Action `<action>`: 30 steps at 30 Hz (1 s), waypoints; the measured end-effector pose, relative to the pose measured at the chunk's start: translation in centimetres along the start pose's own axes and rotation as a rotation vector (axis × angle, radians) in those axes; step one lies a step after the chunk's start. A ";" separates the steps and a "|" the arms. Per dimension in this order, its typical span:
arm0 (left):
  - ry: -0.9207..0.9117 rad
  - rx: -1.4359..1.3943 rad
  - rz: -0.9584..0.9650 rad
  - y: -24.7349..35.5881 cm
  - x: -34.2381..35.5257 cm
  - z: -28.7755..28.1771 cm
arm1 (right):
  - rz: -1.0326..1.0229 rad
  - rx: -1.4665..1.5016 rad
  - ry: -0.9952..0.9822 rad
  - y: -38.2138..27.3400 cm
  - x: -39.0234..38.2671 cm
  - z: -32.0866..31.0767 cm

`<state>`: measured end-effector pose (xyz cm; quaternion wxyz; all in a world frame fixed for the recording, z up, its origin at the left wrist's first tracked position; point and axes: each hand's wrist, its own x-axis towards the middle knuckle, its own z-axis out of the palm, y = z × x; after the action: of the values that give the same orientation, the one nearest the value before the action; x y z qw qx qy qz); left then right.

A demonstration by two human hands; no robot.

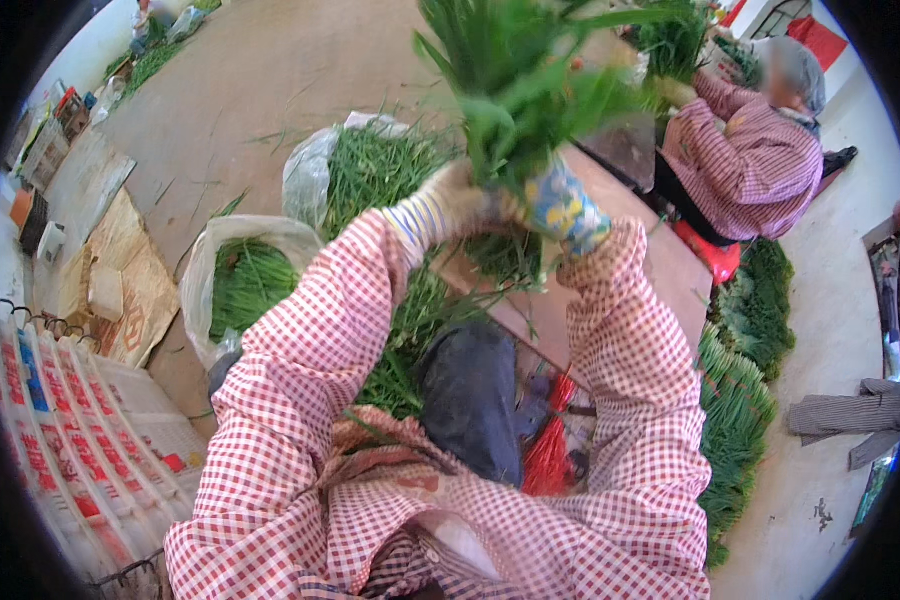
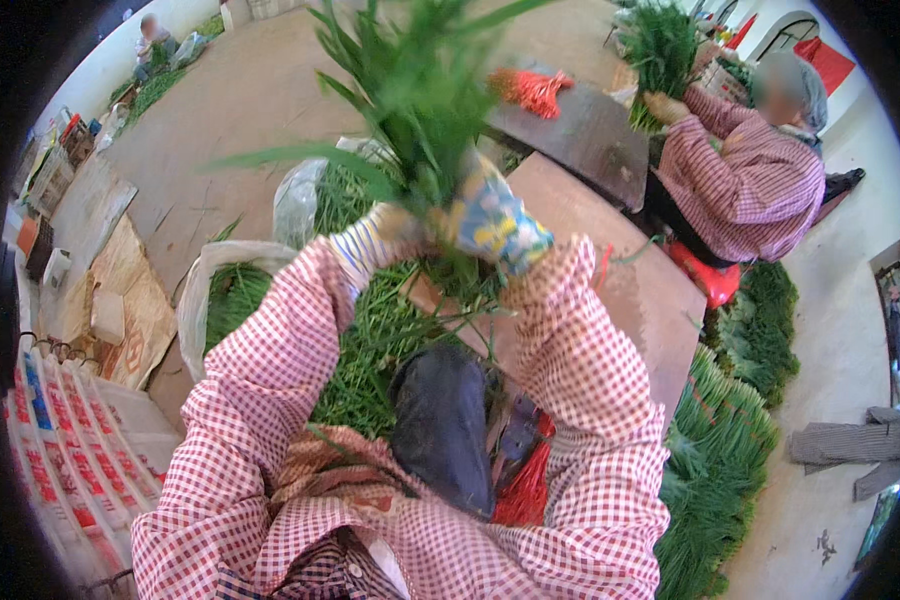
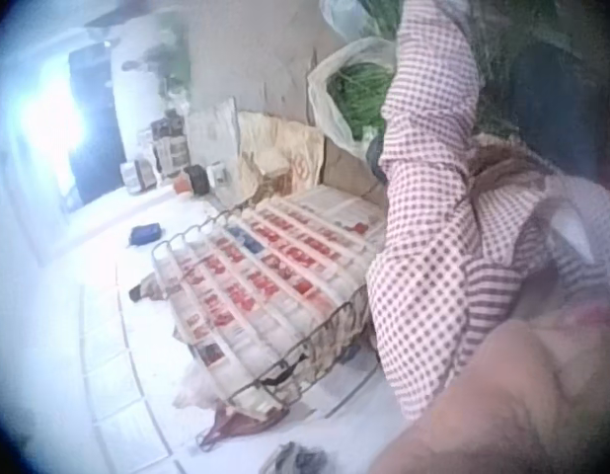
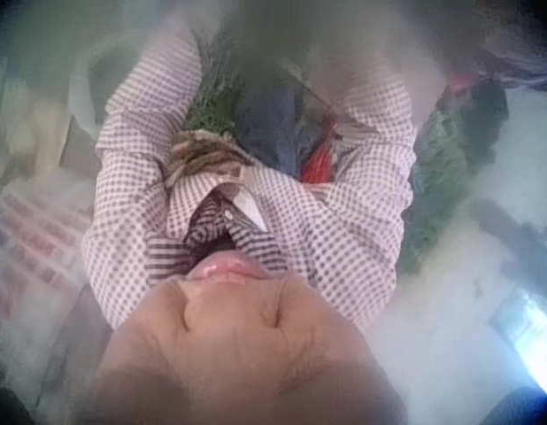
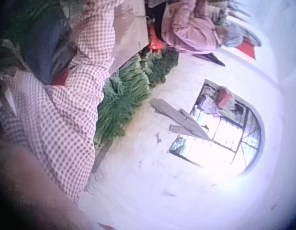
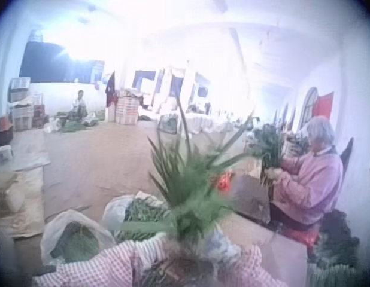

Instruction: The person picks bunches of green chives from a plastic bag, aligns the stems on a wooden board, and ties them together using red twine.

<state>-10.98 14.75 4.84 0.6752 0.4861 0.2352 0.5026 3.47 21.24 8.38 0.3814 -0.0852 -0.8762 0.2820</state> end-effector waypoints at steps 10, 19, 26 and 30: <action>0.677 0.808 0.129 3.3 -12.7 0.3 | 0.261 -0.016 0.098 -13.6 11.6 4.2; 0.798 -0.227 -0.008 1.0 -19.3 -0.6 | 0.366 0.366 0.330 -17.1 16.2 8.1; 0.885 0.217 0.073 -4.7 -21.4 -3.0 | 0.427 0.490 0.292 -16.8 18.2 5.5; 0.915 0.204 -0.058 -8.5 -24.2 -5.3 | 0.412 0.574 0.282 -14.7 18.7 4.4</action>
<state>-20.69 -5.18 -9.12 0.4645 0.2716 0.5703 0.6206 -11.71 14.05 25.81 0.4418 -0.1872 -0.6649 0.5724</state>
